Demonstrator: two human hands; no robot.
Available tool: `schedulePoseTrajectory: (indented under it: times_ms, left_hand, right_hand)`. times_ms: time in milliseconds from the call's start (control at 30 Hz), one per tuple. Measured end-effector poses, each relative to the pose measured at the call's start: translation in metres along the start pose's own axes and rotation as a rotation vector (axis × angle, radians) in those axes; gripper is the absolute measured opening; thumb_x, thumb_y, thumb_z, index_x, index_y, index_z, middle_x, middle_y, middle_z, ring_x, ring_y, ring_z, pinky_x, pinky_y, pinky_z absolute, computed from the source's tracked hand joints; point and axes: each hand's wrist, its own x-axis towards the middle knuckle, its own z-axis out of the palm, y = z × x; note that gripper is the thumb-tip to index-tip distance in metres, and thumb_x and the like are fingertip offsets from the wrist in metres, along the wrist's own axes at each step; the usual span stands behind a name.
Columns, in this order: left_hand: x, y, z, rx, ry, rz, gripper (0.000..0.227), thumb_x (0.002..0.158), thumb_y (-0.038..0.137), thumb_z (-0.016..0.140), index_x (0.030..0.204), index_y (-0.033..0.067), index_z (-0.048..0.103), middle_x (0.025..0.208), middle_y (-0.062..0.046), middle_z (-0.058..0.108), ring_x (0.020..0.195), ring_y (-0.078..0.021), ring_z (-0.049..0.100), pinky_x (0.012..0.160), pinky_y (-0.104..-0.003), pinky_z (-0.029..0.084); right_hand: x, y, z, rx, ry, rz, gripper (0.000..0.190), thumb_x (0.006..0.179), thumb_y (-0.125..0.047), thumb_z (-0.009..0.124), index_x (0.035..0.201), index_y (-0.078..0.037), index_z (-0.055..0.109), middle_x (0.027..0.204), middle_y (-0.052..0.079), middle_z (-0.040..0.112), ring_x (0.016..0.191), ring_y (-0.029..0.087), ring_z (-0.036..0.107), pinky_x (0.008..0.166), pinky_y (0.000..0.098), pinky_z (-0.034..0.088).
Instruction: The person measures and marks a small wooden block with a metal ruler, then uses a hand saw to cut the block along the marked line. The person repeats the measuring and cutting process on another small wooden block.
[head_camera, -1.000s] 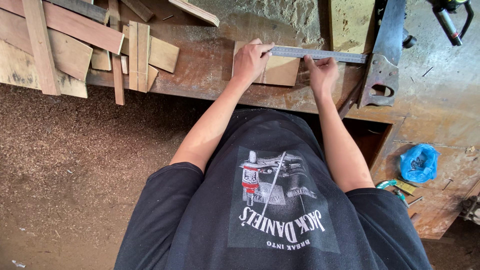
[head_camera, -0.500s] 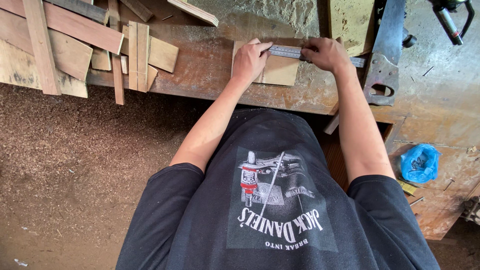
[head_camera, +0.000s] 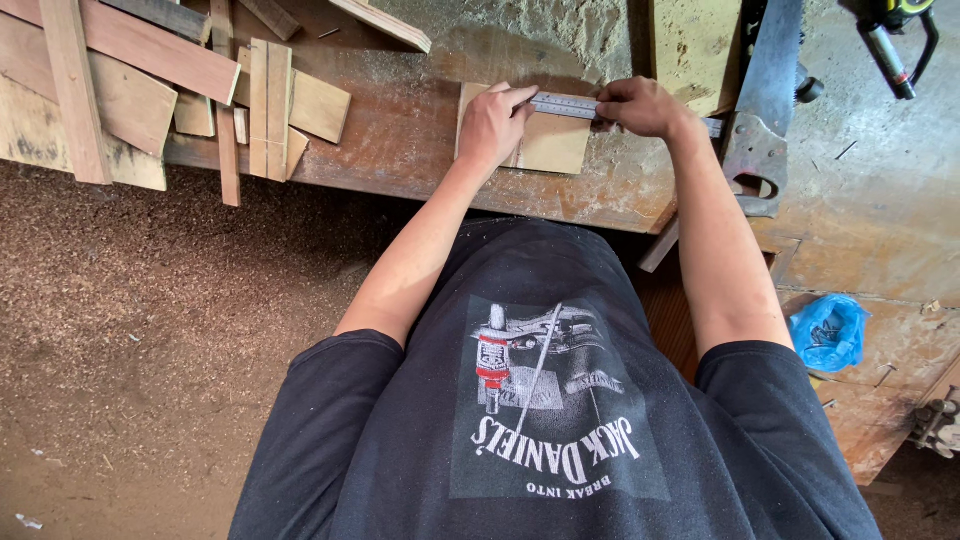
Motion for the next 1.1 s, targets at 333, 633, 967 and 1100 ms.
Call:
schedulePoseTrajectory:
  times_ms: [333,633,967,1100]
  left_hand:
    - [0.001,-0.007,0.005,-0.008,-0.022,0.009,0.029,0.090,0.014,0.075,0.118,0.0092,0.075,0.089,-0.011,0.074,0.072,-0.0227,0.072,0.071,-0.038,0.059]
    - [0.007,-0.036,0.027,0.072,-0.137,0.035,0.027,0.100,0.018,0.067,0.126,0.0114,0.070,0.087,-0.007,0.068,0.066,-0.0173,0.064,0.059,-0.032,0.060]
    - [-0.012,-0.033,-0.025,0.061,-0.183,0.029,0.024,0.093,0.020,0.075,0.117,0.0188,0.077,0.079,-0.007,0.064,0.072,-0.0216,0.063,0.069,-0.042,0.052]
    - [-0.009,-0.026,-0.029,0.045,-0.221,-0.026,0.024,0.093,0.020,0.074,0.117,0.0200,0.077,0.080,-0.007,0.065,0.072,-0.0227,0.064,0.069,-0.042,0.053]
  right_hand:
    - [0.005,0.004,0.004,-0.020,0.063,-0.049,0.026,0.103,-0.030,0.062,0.120,-0.013,0.072,0.104,0.007,0.076,0.094,0.019,0.070,0.091,0.0395,0.054]
    - [0.009,0.007,0.011,0.000,0.030,-0.030,0.025,0.105,-0.029,0.058,0.118,-0.012,0.070,0.103,0.007,0.075,0.092,0.018,0.070,0.086,0.0396,0.055]
    - [-0.023,-0.019,0.056,0.120,0.069,-0.088,0.026,0.102,-0.029,0.060,0.108,-0.006,0.071,0.088,0.008,0.074,0.079,0.016,0.068,0.077,0.0364,0.053]
    - [-0.027,-0.025,0.056,0.136,0.024,-0.001,0.026,0.101,-0.032,0.060,0.107,-0.008,0.069,0.086,0.007,0.074,0.078,0.019,0.069,0.077,0.0376,0.053]
